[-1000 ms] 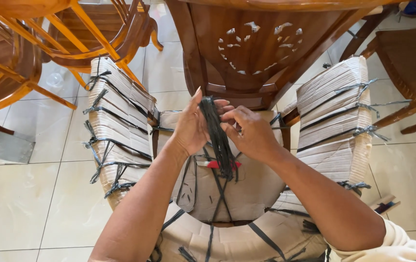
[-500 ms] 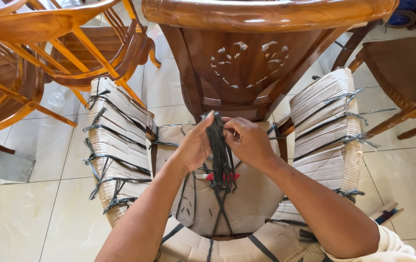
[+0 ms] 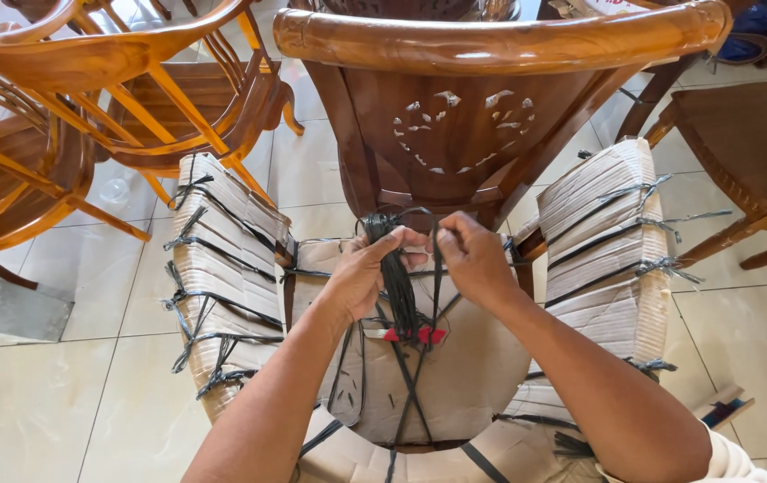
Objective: The person sits with an upside-down wooden chair on their lap and ties black plastic strapping around the chair frame, pulling each strap tight and knotting it by hand. They occasionally use red-handled scissors to trim the strap ends and continue knotting new straps along the frame.
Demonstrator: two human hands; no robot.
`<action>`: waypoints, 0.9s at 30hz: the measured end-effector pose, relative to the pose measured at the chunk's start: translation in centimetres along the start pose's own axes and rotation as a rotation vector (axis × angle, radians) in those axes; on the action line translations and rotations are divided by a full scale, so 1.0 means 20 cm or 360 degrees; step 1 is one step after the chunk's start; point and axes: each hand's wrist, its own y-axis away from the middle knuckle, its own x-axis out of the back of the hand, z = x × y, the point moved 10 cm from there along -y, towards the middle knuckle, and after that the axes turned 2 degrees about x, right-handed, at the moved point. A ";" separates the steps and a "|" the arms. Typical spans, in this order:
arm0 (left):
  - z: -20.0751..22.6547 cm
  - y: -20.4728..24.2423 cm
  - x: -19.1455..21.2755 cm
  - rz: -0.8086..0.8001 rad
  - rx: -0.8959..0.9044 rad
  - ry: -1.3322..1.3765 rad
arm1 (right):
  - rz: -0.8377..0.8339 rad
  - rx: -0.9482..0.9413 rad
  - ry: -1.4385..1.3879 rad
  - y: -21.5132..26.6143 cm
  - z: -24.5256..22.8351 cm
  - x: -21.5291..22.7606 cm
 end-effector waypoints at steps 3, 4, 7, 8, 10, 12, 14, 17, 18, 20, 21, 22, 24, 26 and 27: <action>-0.04 -0.05 0.10 0.0127 0.0027 -0.0124 | 0.0054 -0.0288 -0.0752 -0.05 0.17 -0.02; -0.05 -0.06 0.12 0.0126 0.0030 -0.0123 | 0.0055 -0.0291 -0.0751 -0.05 0.17 0.01; -0.07 -0.10 0.22 0.0297 0.0078 -0.0506 | 0.0191 -0.0490 -0.1018 -0.06 0.25 0.09; -0.07 -0.10 0.26 0.0402 0.0116 -0.0687 | 0.0333 -0.0512 -0.1062 -0.06 0.29 0.15; -0.07 -0.11 0.33 0.0507 0.0155 -0.0863 | 0.0472 -0.0534 -0.1101 -0.08 0.37 0.22; -0.03 -0.11 0.42 0.0733 0.0178 -0.1051 | 0.0694 -0.0469 -0.1364 -0.09 0.44 0.31; -0.02 -0.12 0.50 0.0784 0.0133 -0.1162 | 0.0770 -0.0467 -0.1423 -0.09 0.47 0.36; -0.01 -0.15 0.57 0.0833 0.0054 -0.1389 | 0.0908 -0.0457 -0.1502 -0.08 0.48 0.42; 0.00 -0.15 0.58 0.0835 0.0023 -0.1503 | 0.0966 -0.0450 -0.1520 -0.07 0.47 0.44; -0.07 -0.23 0.70 0.0823 -0.0023 -0.1648 | 0.1018 -0.0419 -0.1519 -0.06 0.49 0.47; -0.10 -0.27 0.75 0.0809 -0.0068 -0.1795 | 0.1072 -0.0390 -0.1519 -0.06 0.49 0.49; -0.08 -0.26 0.73 0.0807 -0.0070 -0.1794 | 0.1074 -0.0388 -0.1518 -0.06 0.51 0.49; -0.06 -0.24 0.69 0.0786 -0.0028 -0.1936 | 0.1027 -0.0299 -0.1526 -0.06 0.52 0.50; -0.06 -0.21 0.67 0.0783 0.0058 -0.1872 | 0.1038 -0.0314 -0.1571 -0.06 0.51 0.52; -0.07 -0.19 0.67 0.0783 0.0142 -0.1805 | 0.1047 -0.0329 -0.1618 -0.05 0.50 0.52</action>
